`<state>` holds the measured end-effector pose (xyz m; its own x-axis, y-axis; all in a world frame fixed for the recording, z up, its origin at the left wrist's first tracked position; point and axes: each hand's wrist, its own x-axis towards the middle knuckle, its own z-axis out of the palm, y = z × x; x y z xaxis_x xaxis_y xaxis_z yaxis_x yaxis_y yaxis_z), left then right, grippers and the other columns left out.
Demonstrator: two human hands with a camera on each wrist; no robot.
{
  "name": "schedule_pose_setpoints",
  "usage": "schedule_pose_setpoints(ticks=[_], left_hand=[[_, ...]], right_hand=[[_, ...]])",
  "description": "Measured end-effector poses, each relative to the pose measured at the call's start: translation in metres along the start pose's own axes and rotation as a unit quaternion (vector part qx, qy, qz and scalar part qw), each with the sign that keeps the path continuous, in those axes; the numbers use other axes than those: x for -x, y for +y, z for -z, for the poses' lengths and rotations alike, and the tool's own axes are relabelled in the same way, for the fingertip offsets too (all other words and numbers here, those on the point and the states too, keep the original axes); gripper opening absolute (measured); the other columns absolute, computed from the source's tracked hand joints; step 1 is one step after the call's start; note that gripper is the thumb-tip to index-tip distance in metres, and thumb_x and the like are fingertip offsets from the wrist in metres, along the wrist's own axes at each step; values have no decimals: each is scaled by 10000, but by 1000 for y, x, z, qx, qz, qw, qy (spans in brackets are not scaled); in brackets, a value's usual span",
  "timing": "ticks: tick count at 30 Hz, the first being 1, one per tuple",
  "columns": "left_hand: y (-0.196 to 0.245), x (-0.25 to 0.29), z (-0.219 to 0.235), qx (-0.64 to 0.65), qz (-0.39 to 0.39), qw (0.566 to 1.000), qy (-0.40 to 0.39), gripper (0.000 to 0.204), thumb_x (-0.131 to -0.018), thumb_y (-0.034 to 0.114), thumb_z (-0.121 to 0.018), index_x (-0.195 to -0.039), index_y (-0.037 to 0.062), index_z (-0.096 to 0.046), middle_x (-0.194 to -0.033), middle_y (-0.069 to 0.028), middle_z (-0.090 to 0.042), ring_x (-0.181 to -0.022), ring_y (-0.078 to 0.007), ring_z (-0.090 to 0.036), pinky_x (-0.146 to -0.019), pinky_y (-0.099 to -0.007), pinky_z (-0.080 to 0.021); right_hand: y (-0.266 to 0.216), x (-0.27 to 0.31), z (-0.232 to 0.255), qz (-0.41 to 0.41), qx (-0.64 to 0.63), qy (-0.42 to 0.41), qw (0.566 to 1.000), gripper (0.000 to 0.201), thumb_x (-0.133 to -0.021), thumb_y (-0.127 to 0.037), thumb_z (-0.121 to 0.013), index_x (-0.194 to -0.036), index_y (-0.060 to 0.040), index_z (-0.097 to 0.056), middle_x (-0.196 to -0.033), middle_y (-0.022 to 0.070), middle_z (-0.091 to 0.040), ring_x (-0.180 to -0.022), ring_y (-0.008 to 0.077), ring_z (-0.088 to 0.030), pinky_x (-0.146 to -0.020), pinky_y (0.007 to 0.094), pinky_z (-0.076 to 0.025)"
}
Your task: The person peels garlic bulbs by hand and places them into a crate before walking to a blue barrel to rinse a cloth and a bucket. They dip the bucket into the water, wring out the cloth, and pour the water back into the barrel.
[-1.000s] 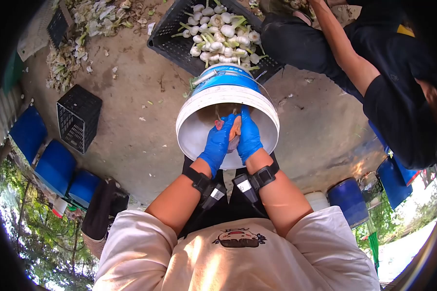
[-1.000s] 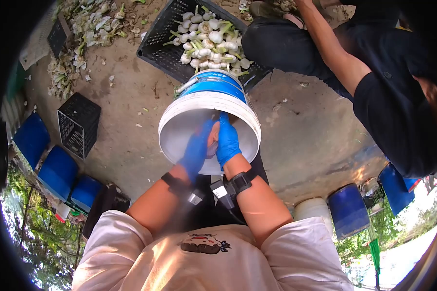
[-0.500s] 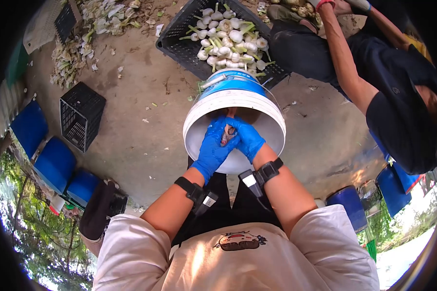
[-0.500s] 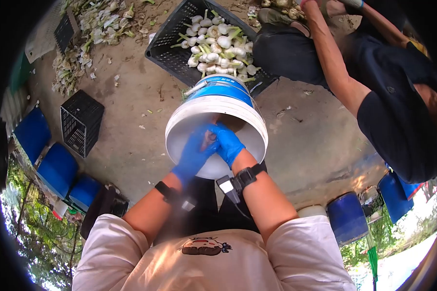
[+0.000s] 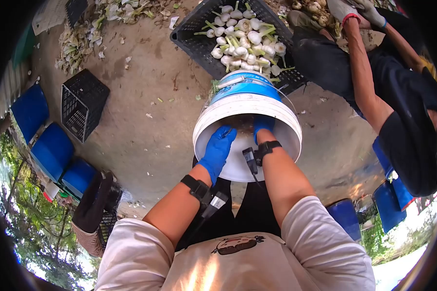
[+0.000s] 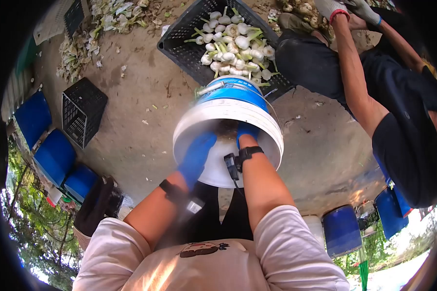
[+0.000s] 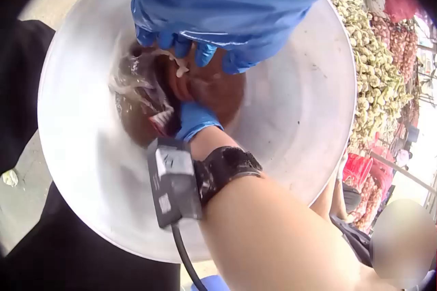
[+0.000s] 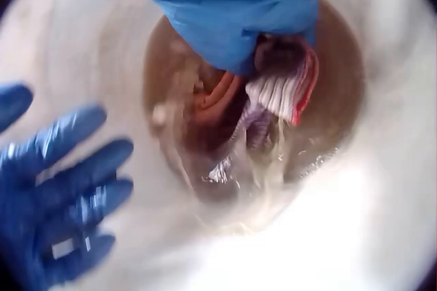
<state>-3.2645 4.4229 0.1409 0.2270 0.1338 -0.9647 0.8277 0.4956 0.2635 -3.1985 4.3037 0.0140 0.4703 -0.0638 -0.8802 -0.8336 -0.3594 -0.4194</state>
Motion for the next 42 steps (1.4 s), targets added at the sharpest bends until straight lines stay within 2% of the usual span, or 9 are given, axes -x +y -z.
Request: schedule_pose_setpoints(ticks=[5,8,11,14,21,27,34,36,42], left_hand=[[38,7,-9,79,272,959,-24,611,-783,515,-605,-1197,80,-495,-1080,-114,-566,-904,-218,-566,-799,-338,-454],[-46,-42,-6,236,133,944,-189,442,-818,387,-619,-1104,67,-513,-1009,-96,-547,-856,-198,-546,-745,-333,-468],[-5,4,-12,334,146,915,-171,218,-848,201,-591,-998,48,-546,-890,-78,-564,-786,-171,-553,-674,-311,-476],[11,23,-12,196,98,964,-150,211,-835,122,-569,-1017,21,-539,-878,-82,-566,-760,-183,-573,-664,-297,-476],[32,47,-17,-125,-54,965,-224,345,-769,162,-669,-1060,32,-536,-888,-82,-579,-782,-158,-570,-661,-296,-470],[48,50,4,14,156,936,-314,435,-780,255,-677,-1074,-22,-515,-885,-116,-613,-773,-196,-613,-707,-315,-505],[62,60,2,395,205,818,-364,483,-903,352,-508,-1270,73,-364,-1156,-61,-499,-967,-180,-553,-821,-331,-485],[53,57,3,336,206,859,-328,466,-902,339,-515,-1268,87,-373,-1134,-60,-510,-948,-169,-557,-805,-313,-487],[53,52,10,113,216,929,-278,153,-829,140,-591,-961,95,-527,-776,9,-541,-657,-57,-511,-563,-192,-404]], right_hand=[[-10,101,21,69,90,-28,993,294,-798,-77,-559,-1083,-6,-571,-906,181,-602,-884,318,-600,-770,354,-476],[-25,160,42,175,155,-77,969,282,-800,-68,-579,-1075,-7,-571,-974,175,-580,-928,324,-575,-826,332,-446],[-44,184,62,203,125,-159,958,312,-808,-109,-613,-1101,-18,-559,-995,140,-574,-928,273,-571,-821,313,-442],[-63,173,68,-14,-38,-157,987,392,-808,-236,-670,-1085,-2,-523,-936,74,-600,-894,142,-560,-791,296,-452],[-58,118,39,-25,-256,-252,933,532,-813,-141,-599,-1259,17,-355,-1069,171,-565,-954,252,-587,-826,356,-485],[-61,99,36,-64,-299,-178,935,294,-817,-122,-587,-1083,-13,-523,-1042,136,-579,-898,223,-594,-842,333,-475],[-82,154,45,192,-47,-193,961,549,-785,-194,-670,-1227,-12,-400,-1177,144,-500,-1101,241,-491,-946,316,-385],[-94,173,48,315,145,-242,906,931,-699,-225,-747,-1401,-28,-168,-1378,195,-328,-1290,286,-321,-1037,352,-293],[-106,172,82,273,199,-345,876,946,-649,-119,-720,-1405,-45,-156,-1439,177,-224,-1325,331,-237,-1066,384,-249]])
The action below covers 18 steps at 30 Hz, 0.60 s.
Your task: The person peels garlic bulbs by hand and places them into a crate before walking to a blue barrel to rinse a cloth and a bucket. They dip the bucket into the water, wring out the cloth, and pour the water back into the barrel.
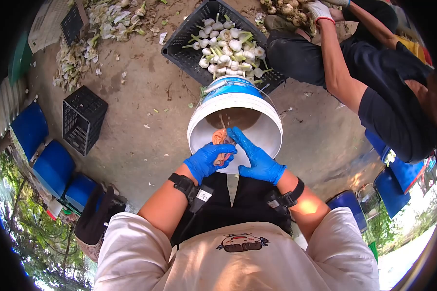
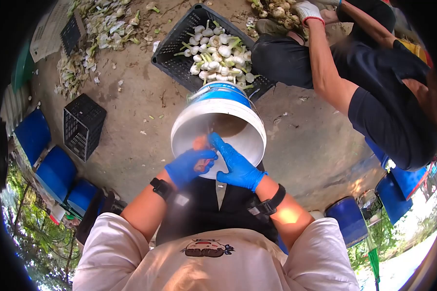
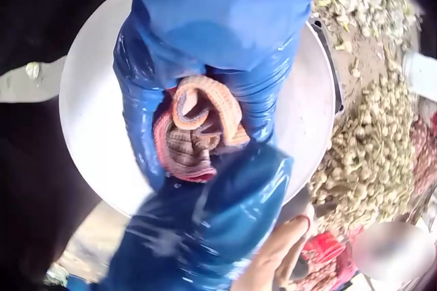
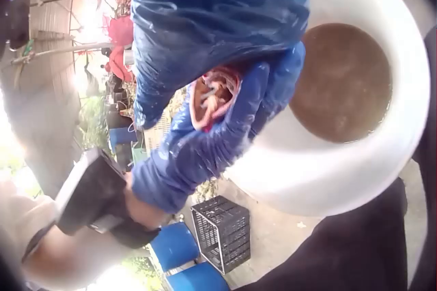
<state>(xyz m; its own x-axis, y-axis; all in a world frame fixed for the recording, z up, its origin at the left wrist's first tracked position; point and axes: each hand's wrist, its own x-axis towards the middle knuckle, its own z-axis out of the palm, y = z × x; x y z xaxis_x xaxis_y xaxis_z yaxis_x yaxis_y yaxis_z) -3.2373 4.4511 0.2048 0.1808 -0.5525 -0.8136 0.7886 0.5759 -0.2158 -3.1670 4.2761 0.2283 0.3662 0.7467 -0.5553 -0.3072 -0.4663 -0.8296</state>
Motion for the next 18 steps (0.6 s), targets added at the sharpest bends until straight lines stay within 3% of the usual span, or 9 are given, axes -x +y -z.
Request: schedule_pose_setpoints(ticks=[2,4,6,7,9,10,12,15,18], left_hand=[[9,3,0,-55,18,998,-37,140,-820,123,-592,-943,97,-530,-744,17,-520,-628,-47,-484,-534,-186,-374],[13,5,-8,-103,33,985,-134,96,-787,98,-617,-849,100,-543,-651,32,-467,-564,-34,-426,-480,-179,-309],[26,9,-22,-183,59,974,-116,89,-780,102,-628,-823,105,-550,-636,32,-459,-554,-33,-418,-478,-178,-303],[29,9,-27,-262,84,956,-98,85,-773,106,-639,-797,110,-558,-621,33,-452,-544,-32,-411,-476,-177,-298],[17,-10,-18,-373,-3,924,-80,93,-747,128,-666,-774,97,-583,-630,22,-489,-552,-58,-437,-493,-213,-345],[7,-21,-7,-447,-75,889,-55,181,-727,181,-674,-848,74,-593,-684,-30,-555,-587,-137,-506,-547,-279,-406],[-1,-35,6,-630,-156,761,10,340,-713,291,-652,-947,48,-610,-799,-156,-640,-721,-320,-615,-702,-410,-478],[10,-31,-13,-717,-103,675,142,341,-732,307,-619,-962,56,-616,-872,-179,-638,-790,-349,-615,-703,-426,-481],[0,-50,3,-765,-116,610,172,216,-812,262,-553,-942,106,-628,-930,-120,-647,-849,-288,-620,-713,-380,-478]], right_hand=[[3,-4,6,109,337,-24,935,782,-665,-71,-638,-1360,-60,-282,-1418,186,-248,-1267,389,-315,-1009,416,-348],[16,-12,6,141,313,-24,939,711,-701,-72,-599,-1350,-78,-308,-1403,184,-267,-1214,380,-381,-943,406,-408],[9,-15,4,142,337,-23,931,530,-759,-110,-532,-1272,-111,-401,-1274,189,-410,-978,329,-564,-696,374,-533],[11,-16,2,140,335,-23,931,530,-759,-110,-532,-1272,-111,-401,-1274,189,-410,-978,329,-564,-696,374,-533],[19,-22,0,66,428,-29,901,370,-756,-139,-551,-1116,-86,-484,-1144,187,-503,-853,287,-601,-588,375,-529],[20,-24,-1,105,446,21,889,213,-752,-149,-558,-952,-82,-525,-946,162,-589,-746,281,-615,-525,360,-510],[25,-29,-4,62,460,0,886,190,-750,-142,-558,-928,-79,-536,-891,163,-603,-716,294,-619,-527,368,-505],[37,-34,-12,-17,447,-10,894,171,-746,-141,-561,-902,-71,-557,-810,163,-625,-671,313,-625,-543,392,-500],[31,-44,-12,-134,389,-40,910,200,-755,-157,-557,-927,-58,-574,-825,182,-632,-706,322,-629,-587,417,-499]])
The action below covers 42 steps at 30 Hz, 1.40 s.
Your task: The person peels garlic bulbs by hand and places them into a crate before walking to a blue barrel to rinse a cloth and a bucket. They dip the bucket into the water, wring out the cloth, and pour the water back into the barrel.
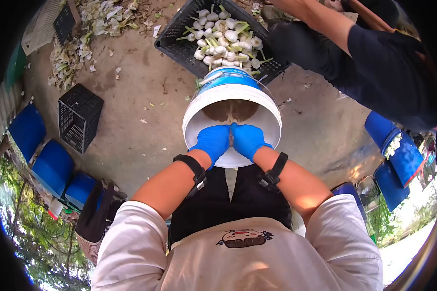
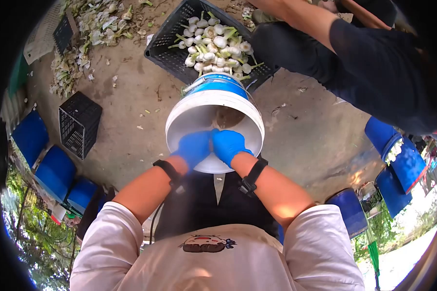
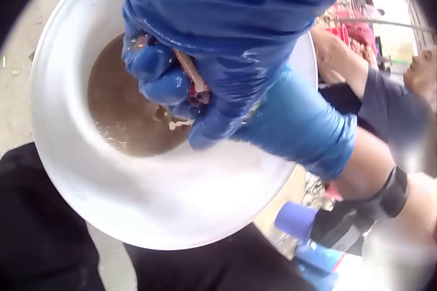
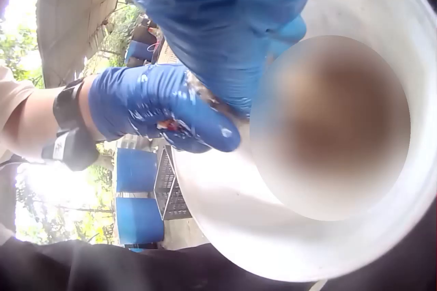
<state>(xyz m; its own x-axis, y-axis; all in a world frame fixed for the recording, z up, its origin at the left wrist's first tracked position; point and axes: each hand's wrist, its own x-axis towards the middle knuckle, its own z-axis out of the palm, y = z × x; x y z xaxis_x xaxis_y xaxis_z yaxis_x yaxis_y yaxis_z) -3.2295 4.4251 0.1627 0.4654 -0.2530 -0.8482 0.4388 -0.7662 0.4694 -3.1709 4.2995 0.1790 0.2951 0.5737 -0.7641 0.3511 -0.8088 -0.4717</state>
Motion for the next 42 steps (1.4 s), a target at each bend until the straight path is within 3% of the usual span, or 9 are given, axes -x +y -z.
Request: schedule_pose_setpoints(ticks=[5,7,11,13,16,19,27,37,42], left_hand=[[-3,4,-13,153,-4,987,54,213,-845,188,-494,-1000,89,-602,-910,-138,-641,-844,-278,-626,-704,-365,-488],[9,19,1,-134,-93,982,94,223,-848,235,-531,-991,77,-600,-847,-101,-641,-779,-236,-629,-682,-344,-487],[4,16,13,-21,-70,984,163,265,-830,286,-588,-963,57,-597,-746,-49,-613,-694,-173,-601,-651,-324,-477],[1,15,30,349,13,935,-55,267,-800,296,-630,-933,67,-597,-672,-10,-569,-598,-109,-538,-558,-269,-444],[-4,17,46,492,33,826,-273,173,-770,217,-646,-881,91,-606,-632,1,-547,-529,-77,-497,-479,-217,-390],[9,26,48,468,23,833,-294,131,-732,165,-673,-836,111,-615,-620,14,-536,-494,-54,-454,-436,-186,-338],[18,15,28,98,-31,994,39,269,-757,316,-559,-863,87,-653,-814,-166,-652,-762,-319,-637,-669,-389,-497],[13,1,12,-58,-47,997,34,214,-797,238,-541,-948,117,-632,-840,-143,-656,-773,-314,-643,-662,-425,-504],[-4,2,-9,8,-142,974,177,341,-801,237,-539,-1132,151,-546,-896,-143,-633,-749,-317,-628,-660,-440,-491]], right_hand=[[16,-9,-8,11,-132,-142,981,312,-751,-193,-587,-1029,-51,-581,-885,218,-629,-815,344,-616,-685,397,-498],[24,-9,-14,-11,-246,-217,945,428,-672,-133,-677,-1074,-68,-545,-838,175,-632,-838,346,-602,-749,384,-485],[13,11,-9,-96,-353,-10,931,598,-611,-70,-716,-1164,-70,-489,-977,145,-615,-884,350,-595,-781,383,-483],[1,25,4,79,-132,229,961,628,-645,-42,-677,-1224,-80,-437,-1144,155,-548,-921,370,-586,-803,381,-483],[-1,33,12,185,-8,216,959,547,-697,-67,-627,-1214,-94,-450,-1141,153,-532,-892,344,-597,-721,377,-509],[-4,32,23,169,53,134,975,380,-748,-108,-576,-1118,-86,-488,-1003,137,-567,-784,293,-623,-585,365,-512],[-1,11,9,64,60,117,989,134,-751,-124,-560,-852,-58,-502,-692,141,-607,-597,315,-620,-491,403,-480],[5,7,2,-90,-48,-13,995,283,-748,-208,-597,-955,-25,-541,-764,194,-632,-718,358,-624,-635,446,-499],[13,-3,-15,-82,-168,-44,981,280,-805,-264,-554,-987,-73,-647,-923,167,-648,-847,331,-626,-765,398,-493]])
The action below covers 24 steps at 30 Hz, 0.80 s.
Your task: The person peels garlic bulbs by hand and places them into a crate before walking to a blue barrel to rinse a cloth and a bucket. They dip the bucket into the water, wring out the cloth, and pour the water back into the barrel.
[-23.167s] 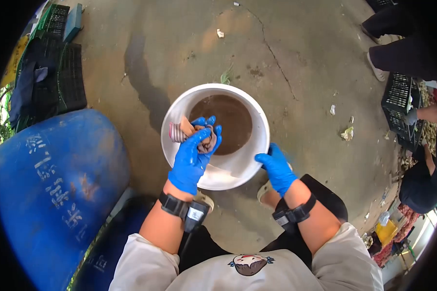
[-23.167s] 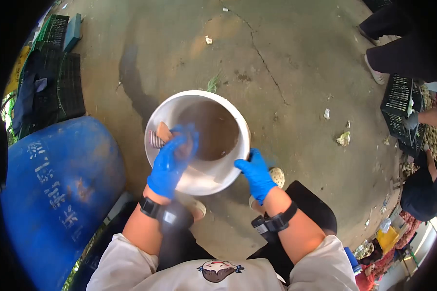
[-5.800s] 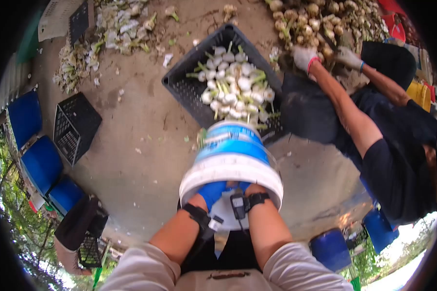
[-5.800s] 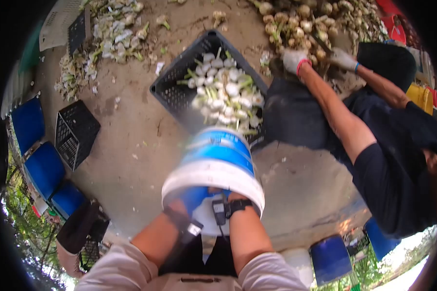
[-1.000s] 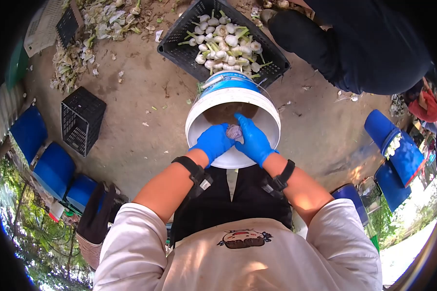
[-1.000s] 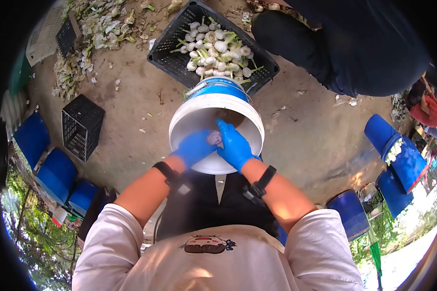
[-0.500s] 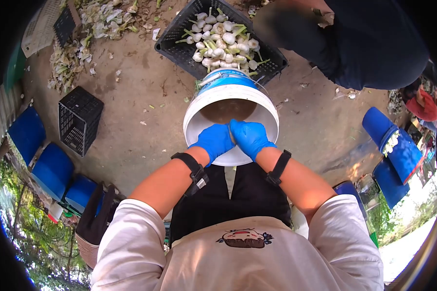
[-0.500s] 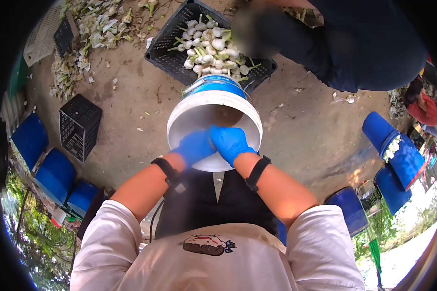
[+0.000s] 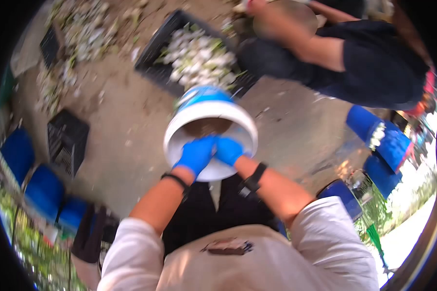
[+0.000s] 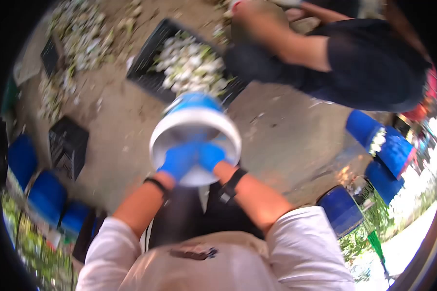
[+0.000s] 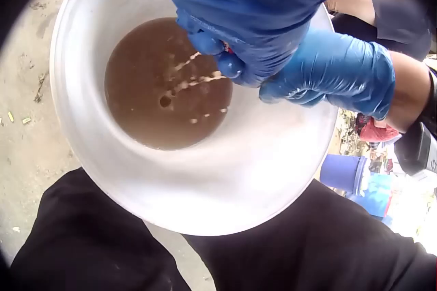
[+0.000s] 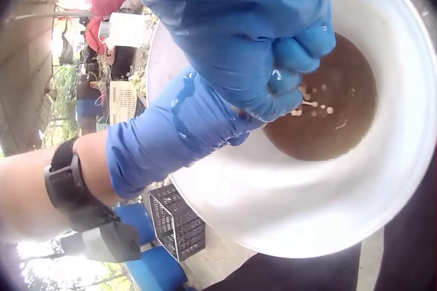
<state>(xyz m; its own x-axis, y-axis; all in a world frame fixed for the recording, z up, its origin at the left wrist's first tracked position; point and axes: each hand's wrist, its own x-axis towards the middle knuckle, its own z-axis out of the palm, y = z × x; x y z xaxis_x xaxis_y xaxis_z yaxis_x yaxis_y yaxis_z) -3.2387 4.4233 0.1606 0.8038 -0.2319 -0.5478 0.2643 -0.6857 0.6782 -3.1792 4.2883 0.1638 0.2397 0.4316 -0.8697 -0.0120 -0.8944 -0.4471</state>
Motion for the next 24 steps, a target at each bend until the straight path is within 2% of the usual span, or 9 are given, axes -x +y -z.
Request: schedule_pose_setpoints(ticks=[1,2,5,8,11,14,17,21,24], left_hand=[[4,3,7,-14,22,999,-48,417,-805,276,-544,-1204,164,-501,-971,-141,-626,-785,-317,-629,-687,-435,-492],[2,6,7,-20,12,998,-56,430,-802,301,-554,-1207,166,-501,-1014,-133,-623,-807,-316,-630,-706,-430,-494],[14,11,22,24,44,996,-69,357,-788,291,-592,-1106,130,-572,-925,-148,-646,-811,-314,-632,-688,-396,-504],[7,12,26,113,65,989,-76,317,-798,256,-577,-1080,111,-574,-852,-148,-652,-772,-290,-642,-657,-374,-502],[7,2,36,262,156,935,-183,177,-800,232,-575,-931,115,-599,-714,-104,-628,-596,-221,-614,-509,-331,-463],[24,5,64,492,271,754,-340,154,-793,219,-593,-672,164,-514,-571,5,-491,-409,-96,-437,-356,-231,-279],[10,6,60,404,226,785,-412,119,-776,242,-609,-747,132,-572,-593,-26,-541,-422,-110,-475,-380,-243,-346],[18,4,53,213,165,894,-358,214,-759,301,-617,-854,110,-630,-730,-92,-642,-564,-195,-608,-513,-308,-472],[35,-7,53,-9,146,963,-228,350,-769,389,-558,-992,134,-646,-986,-152,-641,-941,-327,-603,-798,-421,-474]], right_hand=[[-22,15,19,-9,-43,-21,999,312,-801,-237,-554,-1065,-84,-616,-1044,152,-622,-966,289,-594,-861,375,-451],[8,9,-18,118,-68,122,983,273,-789,-258,-543,-1015,-138,-637,-992,141,-639,-911,318,-610,-799,410,-473],[-5,10,-8,3,-143,-6,990,399,-843,-237,-485,-1218,-104,-500,-1112,164,-579,-916,326,-595,-791,400,-481],[-35,42,6,45,128,160,978,541,-839,-217,-501,-1336,-86,-334,-1227,231,-469,-906,370,-585,-722,423,-504],[-38,47,1,87,-9,150,985,641,-795,-160,-545,-1359,-65,-257,-1261,272,-392,-893,398,-571,-656,422,-520],[-31,50,9,342,179,265,883,551,-763,-176,-562,-1267,-44,-380,-1148,244,-487,-840,370,-600,-613,386,-530],[-39,46,16,240,131,76,959,369,-743,-186,-575,-1071,-26,-523,-1037,214,-570,-756,339,-627,-569,387,-527],[-34,31,7,211,150,135,956,183,-722,-162,-575,-847,-30,-593,-839,174,-632,-674,301,-638,-529,398,-517],[-29,12,-4,128,188,171,959,125,-741,-150,-548,-763,-65,-637,-697,156,-630,-652,301,-641,-522,408,-511]])
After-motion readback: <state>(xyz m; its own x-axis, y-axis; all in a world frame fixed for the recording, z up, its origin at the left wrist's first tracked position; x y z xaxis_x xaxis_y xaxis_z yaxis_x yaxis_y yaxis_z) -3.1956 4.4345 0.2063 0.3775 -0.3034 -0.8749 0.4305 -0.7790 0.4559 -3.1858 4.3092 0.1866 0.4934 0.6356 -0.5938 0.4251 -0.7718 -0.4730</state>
